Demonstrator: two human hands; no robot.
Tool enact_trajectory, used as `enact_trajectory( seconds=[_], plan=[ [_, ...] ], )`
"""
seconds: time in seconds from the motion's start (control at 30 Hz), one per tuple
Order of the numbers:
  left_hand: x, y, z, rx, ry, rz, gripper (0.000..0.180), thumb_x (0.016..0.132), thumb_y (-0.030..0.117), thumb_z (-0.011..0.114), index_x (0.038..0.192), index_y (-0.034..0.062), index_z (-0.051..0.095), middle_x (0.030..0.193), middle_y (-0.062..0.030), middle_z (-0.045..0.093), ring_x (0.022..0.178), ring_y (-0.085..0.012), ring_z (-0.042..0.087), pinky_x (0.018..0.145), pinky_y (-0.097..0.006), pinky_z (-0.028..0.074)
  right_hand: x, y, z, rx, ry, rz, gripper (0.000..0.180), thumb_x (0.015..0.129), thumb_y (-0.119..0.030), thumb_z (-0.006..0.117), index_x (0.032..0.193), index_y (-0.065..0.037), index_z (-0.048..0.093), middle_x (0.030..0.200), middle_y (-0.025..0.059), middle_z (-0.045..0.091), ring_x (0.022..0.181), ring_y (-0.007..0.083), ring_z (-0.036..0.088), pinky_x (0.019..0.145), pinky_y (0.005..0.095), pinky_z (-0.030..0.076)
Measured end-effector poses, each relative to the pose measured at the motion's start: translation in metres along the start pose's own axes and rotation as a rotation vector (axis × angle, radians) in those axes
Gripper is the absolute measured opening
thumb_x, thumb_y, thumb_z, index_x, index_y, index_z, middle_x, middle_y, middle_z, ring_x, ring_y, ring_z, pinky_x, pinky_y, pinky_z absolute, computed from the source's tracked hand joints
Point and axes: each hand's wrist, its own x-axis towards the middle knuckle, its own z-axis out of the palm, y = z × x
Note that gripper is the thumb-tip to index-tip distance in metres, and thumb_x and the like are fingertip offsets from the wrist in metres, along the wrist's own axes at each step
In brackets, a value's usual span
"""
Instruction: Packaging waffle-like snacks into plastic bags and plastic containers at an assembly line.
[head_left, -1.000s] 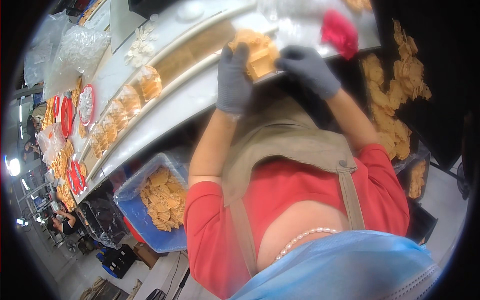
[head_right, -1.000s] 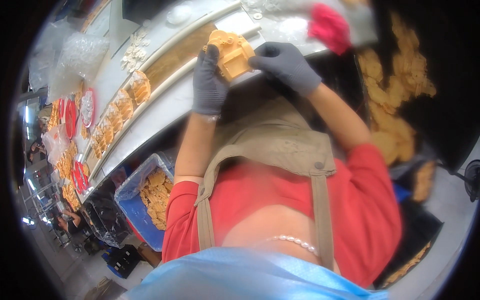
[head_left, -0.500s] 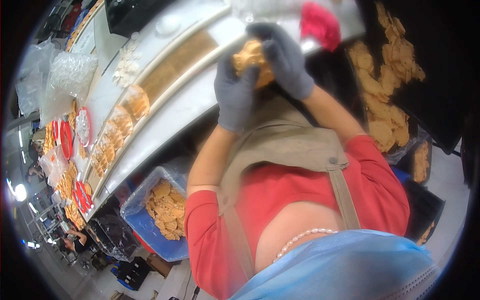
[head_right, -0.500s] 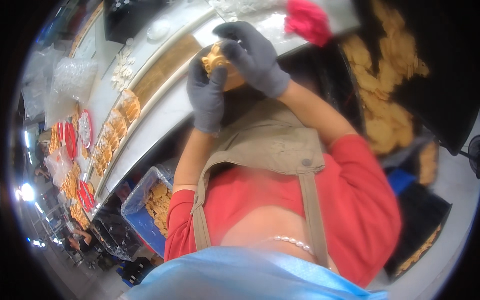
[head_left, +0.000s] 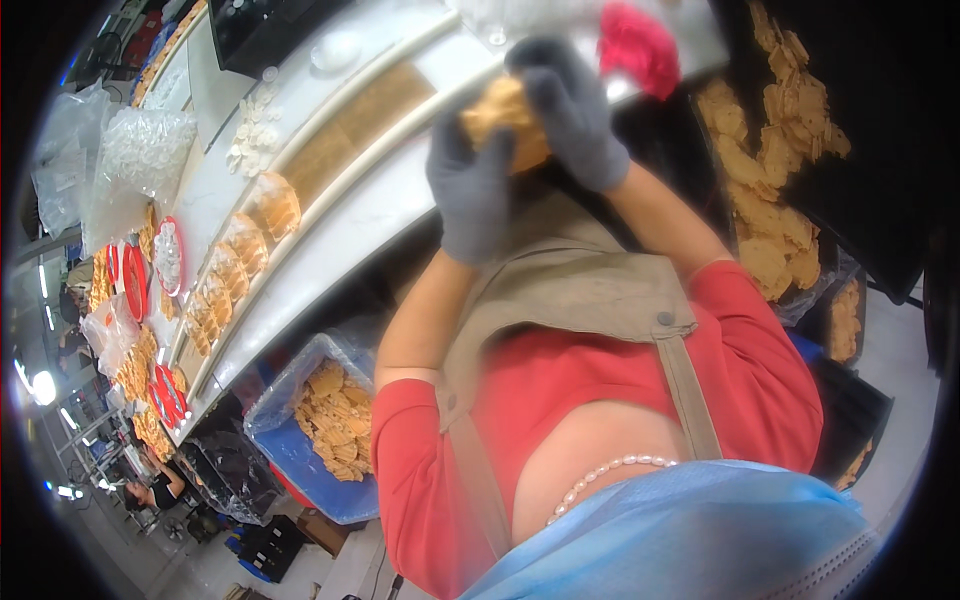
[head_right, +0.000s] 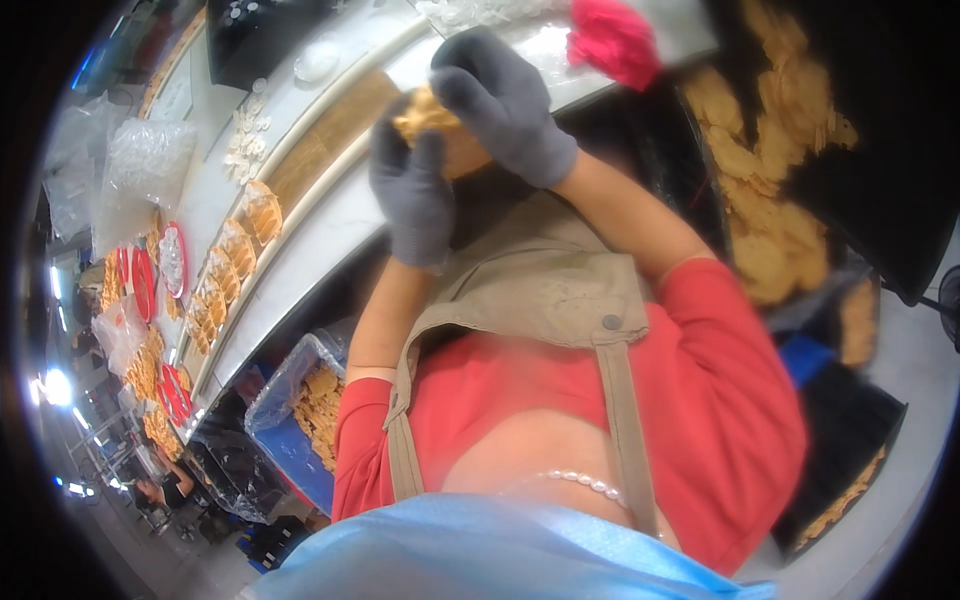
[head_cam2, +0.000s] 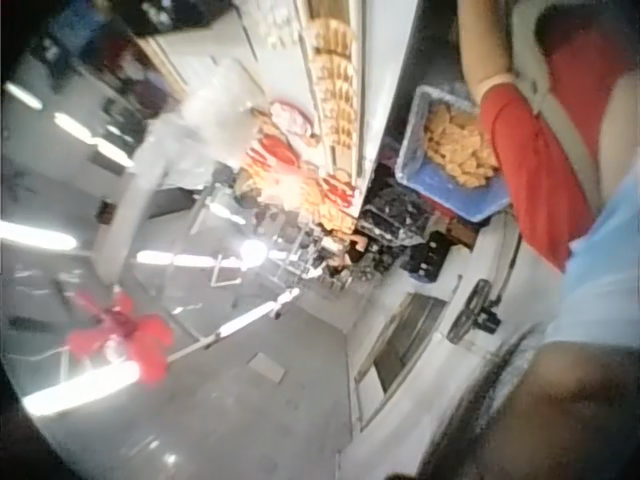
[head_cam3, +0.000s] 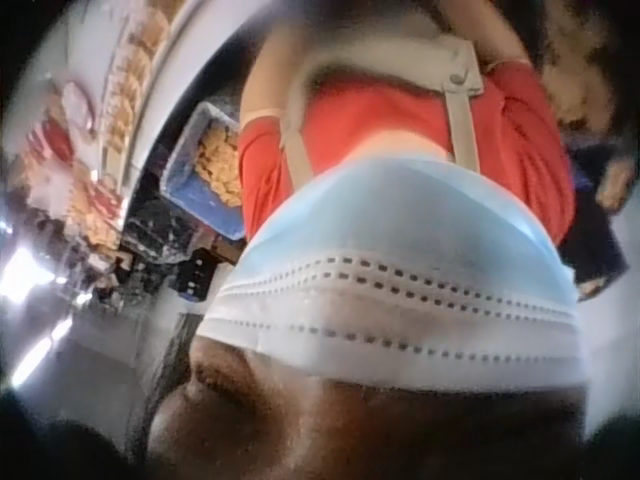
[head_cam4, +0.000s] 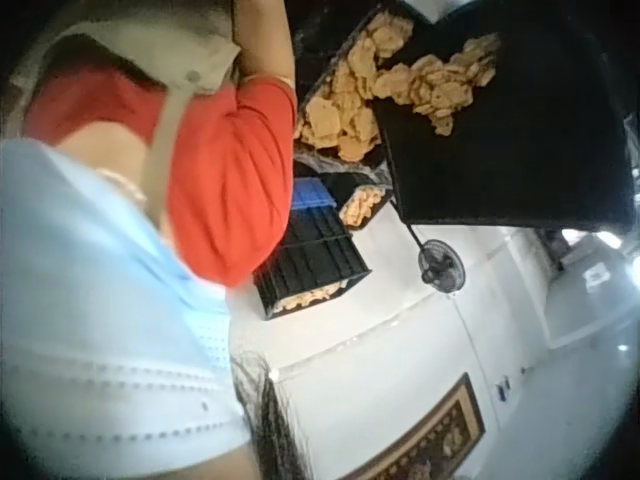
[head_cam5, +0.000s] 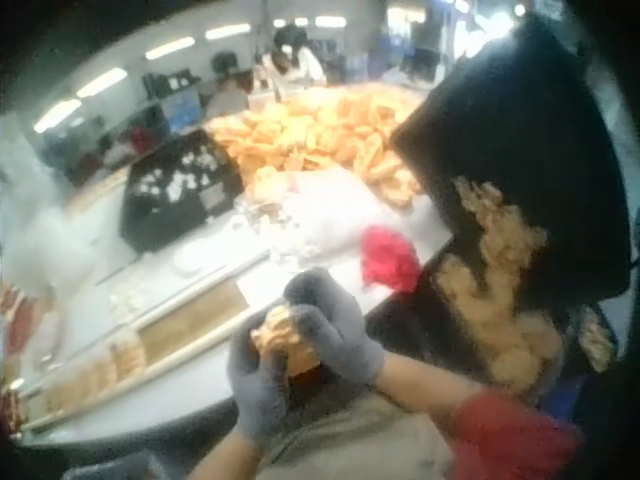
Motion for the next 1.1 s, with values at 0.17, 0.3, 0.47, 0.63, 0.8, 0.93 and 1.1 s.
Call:
enact_trajectory(
  seconds=[0.17, 0.3, 0.47, 0.63, 0.8, 0.93, 1.1],
  plan=[
    [0.015, 0.023, -0.004, -0.389, -0.011, -0.068, 0.064, 0.085, 0.026, 0.070, 0.135, 0.0089, 0.035, 0.122, -0.0092, 0.050, 0.110, -0.0176, 0.051, 0.091, -0.029, 0.045, -0.011, -0.009, -0.010, 0.370, -0.158, 0.502, 0.050, 0.080, -0.012, 0.070, 0.125, 0.000, 0.049, 0.109, 0.0080, 0.059, 0.109, 0.0160, 0.054, 0.093, 0.0293, 0.046],
    [0.022, 0.020, -0.026, 0.006, -0.144, 0.121, 0.065, 0.078, 0.014, 0.075, 0.131, 0.0092, 0.038, 0.119, -0.0101, 0.052, 0.107, -0.0200, 0.053, 0.091, -0.033, 0.048, -0.022, -0.012, -0.020, -0.163, -0.304, 0.162, 0.048, 0.081, -0.010, 0.068, 0.126, -0.005, 0.050, 0.111, 0.0095, 0.061, 0.100, 0.0183, 0.061, 0.089, 0.0311, 0.048],
    [0.017, 0.025, -0.020, 0.381, -0.198, 0.131, 0.045, 0.074, 0.002, 0.076, 0.114, 0.0028, 0.055, 0.107, -0.0089, 0.062, 0.096, -0.0174, 0.059, 0.083, -0.029, 0.051, -0.027, -0.019, -0.030, -0.334, -0.295, 0.006, 0.048, 0.078, -0.012, 0.071, 0.123, -0.008, 0.054, 0.107, 0.0130, 0.063, 0.096, 0.0278, 0.063, 0.085, 0.0344, 0.050],
    [0.007, 0.006, 0.003, 0.390, -0.139, 0.055, 0.027, 0.082, 0.002, 0.067, 0.107, -0.0002, 0.057, 0.104, -0.0112, 0.062, 0.094, -0.0181, 0.060, 0.083, -0.029, 0.050, -0.047, -0.012, -0.058, -0.423, -0.227, -0.006, 0.045, 0.080, -0.014, 0.068, 0.123, -0.009, 0.054, 0.104, 0.0149, 0.063, 0.092, 0.0306, 0.064, 0.081, 0.0353, 0.051],
    [-0.015, -0.015, 0.039, 0.206, -0.303, -0.279, 0.041, 0.090, 0.016, 0.061, 0.124, -0.0014, 0.046, 0.115, -0.0146, 0.057, 0.104, -0.0216, 0.056, 0.091, -0.031, 0.045, -0.071, -0.025, -0.108, -0.413, -0.339, 0.493, 0.049, 0.079, -0.021, 0.068, 0.124, -0.010, 0.052, 0.107, 0.0160, 0.063, 0.098, 0.0291, 0.062, 0.086, 0.0350, 0.049],
    [-0.016, -0.036, 0.052, 0.302, -0.566, -0.286, 0.054, 0.094, 0.022, 0.056, 0.137, -0.0021, 0.034, 0.125, -0.0138, 0.052, 0.113, -0.0211, 0.050, 0.097, -0.031, 0.040, -0.116, -0.032, -0.207, -0.491, -0.243, 0.610, 0.052, 0.079, -0.029, 0.063, 0.125, -0.008, 0.051, 0.114, 0.0119, 0.059, 0.106, 0.0216, 0.056, 0.092, 0.0340, 0.045],
    [0.001, -0.034, 0.021, 0.590, -0.544, -0.271, 0.037, 0.091, 0.009, 0.056, 0.126, -0.0018, 0.049, 0.115, -0.0110, 0.056, 0.106, -0.0207, 0.052, 0.090, -0.031, 0.044, -0.191, -0.086, -0.344, -0.658, 0.001, 1.060, 0.055, 0.082, -0.035, 0.062, 0.127, -0.005, 0.050, 0.118, 0.0088, 0.057, 0.108, 0.0185, 0.054, 0.092, 0.0304, 0.044]
  ],
)
